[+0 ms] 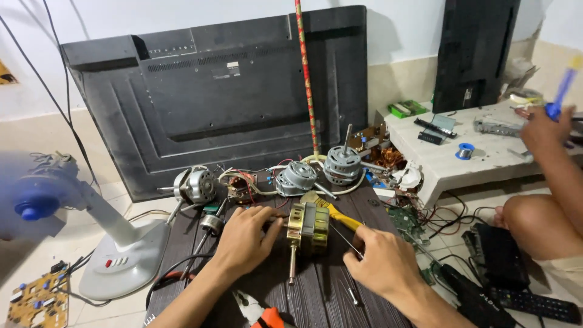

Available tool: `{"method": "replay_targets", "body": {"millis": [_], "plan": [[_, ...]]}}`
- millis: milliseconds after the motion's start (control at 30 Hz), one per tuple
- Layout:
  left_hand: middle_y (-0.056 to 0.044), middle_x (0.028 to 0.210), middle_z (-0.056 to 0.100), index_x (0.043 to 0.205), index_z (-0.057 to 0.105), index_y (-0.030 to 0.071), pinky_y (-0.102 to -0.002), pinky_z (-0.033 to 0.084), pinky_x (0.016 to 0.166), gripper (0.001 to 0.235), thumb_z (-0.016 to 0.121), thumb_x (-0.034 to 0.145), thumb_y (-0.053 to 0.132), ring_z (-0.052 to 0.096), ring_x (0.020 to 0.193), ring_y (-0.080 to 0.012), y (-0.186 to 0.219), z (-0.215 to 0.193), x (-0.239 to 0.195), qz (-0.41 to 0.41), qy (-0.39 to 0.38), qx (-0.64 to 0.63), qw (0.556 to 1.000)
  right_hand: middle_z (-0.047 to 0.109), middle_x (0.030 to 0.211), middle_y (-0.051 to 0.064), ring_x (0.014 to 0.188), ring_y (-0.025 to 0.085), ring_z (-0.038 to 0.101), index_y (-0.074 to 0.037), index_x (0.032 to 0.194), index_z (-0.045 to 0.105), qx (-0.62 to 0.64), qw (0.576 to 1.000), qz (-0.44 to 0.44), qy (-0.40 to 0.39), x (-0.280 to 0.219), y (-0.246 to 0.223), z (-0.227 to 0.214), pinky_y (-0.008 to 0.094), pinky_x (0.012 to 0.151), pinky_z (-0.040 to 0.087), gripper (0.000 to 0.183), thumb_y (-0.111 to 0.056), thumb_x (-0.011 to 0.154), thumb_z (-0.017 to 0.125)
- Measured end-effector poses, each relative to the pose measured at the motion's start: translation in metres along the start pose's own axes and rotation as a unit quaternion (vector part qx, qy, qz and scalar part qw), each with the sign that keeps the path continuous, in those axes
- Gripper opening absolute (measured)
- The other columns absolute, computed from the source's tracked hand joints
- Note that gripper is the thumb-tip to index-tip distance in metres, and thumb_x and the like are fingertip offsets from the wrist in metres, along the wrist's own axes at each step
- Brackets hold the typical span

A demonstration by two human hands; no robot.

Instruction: The person assembles small electromechanical components on a low table, using a screwdriver and pliers to fit parts together. They handle multiple motor-like units, aligning shafts and attaching housings while other electronics and tools are scattered around.

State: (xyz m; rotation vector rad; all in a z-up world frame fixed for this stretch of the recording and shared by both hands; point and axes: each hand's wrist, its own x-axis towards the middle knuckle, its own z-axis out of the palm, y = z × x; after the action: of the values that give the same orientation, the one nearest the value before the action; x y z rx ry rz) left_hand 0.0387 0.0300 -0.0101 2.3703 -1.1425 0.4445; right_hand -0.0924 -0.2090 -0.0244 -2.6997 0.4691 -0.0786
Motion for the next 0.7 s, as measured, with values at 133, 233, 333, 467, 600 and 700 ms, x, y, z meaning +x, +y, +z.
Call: {"method": "replay_targets", "body": {"millis": [133, 233, 333, 467, 600, 700], "plan": [[-0.002, 0.098, 0.079, 0.099, 0.073, 0.013, -0.039, 0.047, 0.077, 0.028, 0.059, 0.099, 0.037, 0.072, 0.082, -0.0251, -0.004, -0.010, 0.001, -0.022, -0.001, -0.014, 1.000, 0.076, 0.084, -0.007, 0.072, 0.015, 0.071, -0.023, 0.088, 0.068, -0.022, 1.000, 0.008, 0.000, -0.002, -0.006, -0.005, 0.035, 0.066, 0.062, 0.019, -0.040, 0.084, 0.060], [-0.003, 0.088, 0.081, 0.100, 0.076, 0.009, -0.033, 0.058, 0.069, 0.035, 0.057, 0.098, 0.038, 0.075, 0.071, -0.0178, -0.001, -0.022, 0.002, -0.036, 0.006, -0.079, 0.996, 0.072, 0.079, -0.008, 0.061, 0.010, 0.066, -0.022, 0.101, 0.069, -0.012, 1.000, 0.004, 0.001, -0.003, -0.005, -0.003, 0.028, 0.056, 0.062, 0.023, -0.037, 0.086, 0.061], [0.000, 0.085, 0.082, 0.100, 0.077, 0.014, -0.037, 0.055, 0.070, 0.036, 0.055, 0.096, 0.042, 0.077, 0.075, -0.0198, -0.006, -0.023, 0.002, -0.101, 0.008, -0.073, 0.992, 0.078, 0.088, -0.003, 0.071, 0.015, 0.073, -0.025, 0.108, 0.069, -0.012, 1.000, 0.016, 0.011, -0.004, -0.007, -0.006, 0.034, 0.060, 0.061, 0.029, -0.039, 0.084, 0.059], [-0.006, 0.079, 0.076, 0.087, 0.074, 0.012, -0.044, 0.048, 0.061, 0.043, 0.051, 0.100, 0.047, 0.070, 0.071, -0.0297, -0.018, -0.016, -0.002, -0.163, 0.000, -0.018, 0.986, 0.077, 0.100, -0.007, 0.075, 0.014, 0.074, -0.024, 0.104, 0.069, -0.016, 1.000, 0.009, 0.015, -0.005, -0.006, -0.001, 0.031, 0.059, 0.063, 0.024, -0.039, 0.087, 0.060], [-0.010, 0.057, 0.059, 0.065, 0.048, 0.013, -0.047, 0.041, 0.057, 0.055, 0.049, 0.103, 0.052, 0.059, 0.060, -0.0379, -0.030, -0.015, -0.002, -0.240, 0.008, 0.039, 0.970, 0.076, 0.089, -0.011, 0.069, 0.011, 0.071, -0.025, 0.100, 0.068, -0.012, 0.999, -0.009, 0.047, -0.004, -0.006, 0.001, 0.029, 0.055, 0.059, 0.023, -0.043, 0.089, 0.060], [-0.008, 0.052, 0.056, 0.058, 0.046, 0.012, -0.044, 0.040, 0.054, 0.063, 0.048, 0.105, 0.054, 0.055, 0.052, -0.0348, -0.038, -0.009, -0.002, -0.238, -0.001, 0.066, 0.969, 0.074, 0.085, -0.010, 0.066, 0.010, 0.070, -0.026, 0.101, 0.067, -0.016, 0.999, -0.013, 0.050, -0.004, -0.004, 0.003, 0.028, 0.056, 0.061, 0.023, -0.044, 0.090, 0.059]]}}
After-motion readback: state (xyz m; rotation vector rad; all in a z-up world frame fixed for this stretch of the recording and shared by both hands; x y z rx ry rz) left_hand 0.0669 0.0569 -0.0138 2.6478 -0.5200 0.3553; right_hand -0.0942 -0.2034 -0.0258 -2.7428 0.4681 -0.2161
